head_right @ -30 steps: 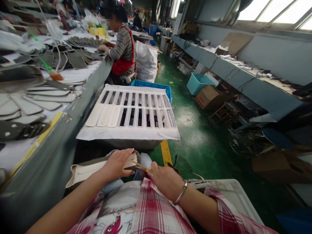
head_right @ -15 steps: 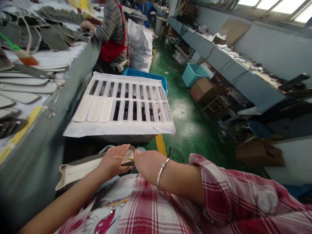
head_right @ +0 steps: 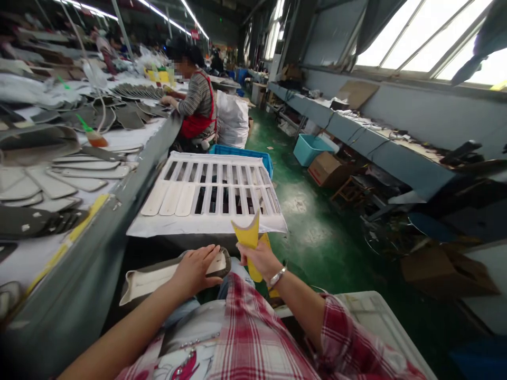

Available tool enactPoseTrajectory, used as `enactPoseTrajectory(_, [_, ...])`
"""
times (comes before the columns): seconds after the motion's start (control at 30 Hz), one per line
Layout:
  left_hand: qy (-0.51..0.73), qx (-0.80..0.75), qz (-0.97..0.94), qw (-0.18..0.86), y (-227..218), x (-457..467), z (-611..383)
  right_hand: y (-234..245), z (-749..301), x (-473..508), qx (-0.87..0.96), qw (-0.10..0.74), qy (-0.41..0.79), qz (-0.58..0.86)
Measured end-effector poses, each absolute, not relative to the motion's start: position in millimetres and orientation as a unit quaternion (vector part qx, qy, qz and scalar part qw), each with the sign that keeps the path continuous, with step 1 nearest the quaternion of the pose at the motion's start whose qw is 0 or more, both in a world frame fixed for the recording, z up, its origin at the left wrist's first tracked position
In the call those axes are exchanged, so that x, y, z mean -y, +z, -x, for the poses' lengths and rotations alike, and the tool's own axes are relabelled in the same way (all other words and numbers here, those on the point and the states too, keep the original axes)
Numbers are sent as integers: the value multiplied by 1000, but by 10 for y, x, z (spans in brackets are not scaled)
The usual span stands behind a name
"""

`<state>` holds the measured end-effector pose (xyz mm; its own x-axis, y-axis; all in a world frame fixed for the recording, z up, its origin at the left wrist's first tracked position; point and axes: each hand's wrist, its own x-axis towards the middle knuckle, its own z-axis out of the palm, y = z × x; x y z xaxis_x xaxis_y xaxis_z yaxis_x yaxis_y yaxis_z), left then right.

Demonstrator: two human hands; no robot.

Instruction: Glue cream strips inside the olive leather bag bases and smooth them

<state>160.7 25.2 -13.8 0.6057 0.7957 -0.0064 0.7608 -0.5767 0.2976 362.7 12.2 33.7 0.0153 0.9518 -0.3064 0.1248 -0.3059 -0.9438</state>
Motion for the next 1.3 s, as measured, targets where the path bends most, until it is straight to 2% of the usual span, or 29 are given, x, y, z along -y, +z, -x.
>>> enactPoseTrajectory(0.1, [64, -442, -884, 136, -130, -253, -1620, 193, -3314, -148, 310, 542, 577, 527])
enactPoseTrajectory(0.17, [64, -441, -885, 133, -125, -257, -1630, 100, -3142, -192, 252, 594, 578, 500])
enactPoseTrajectory(0.23, [59, -440, -886, 134, -121, -261, -1637, -3, -3022, -224, 233, 611, 565, 504])
enactPoseTrajectory(0.37, [51, -445, -882, 146, -109, -287, -1636, -188, -2911, -257, 259, 615, 524, 529])
enactPoseTrajectory(0.53, [45, -441, -878, 178, -123, -334, -1618, -195, -2998, -491, 216, 595, 589, 502])
enactPoseTrajectory(0.77, [58, -447, -868, 206, -159, -377, -1639, -218, -3170, -928, 182, 642, 576, 472])
enactPoseTrajectory(0.97, [60, -447, -864, 223, -165, -431, -1659, -314, -3080, -990, 163, 619, 603, 476])
enactPoseTrajectory(1.2, [50, -445, -864, 228, -166, -514, -1674, -300, -2942, -946, 257, 583, 560, 529])
enactPoseTrajectory(1.3, [49, -443, -867, 224, -152, -501, -1678, -267, -2967, -938, 252, 577, 580, 516])
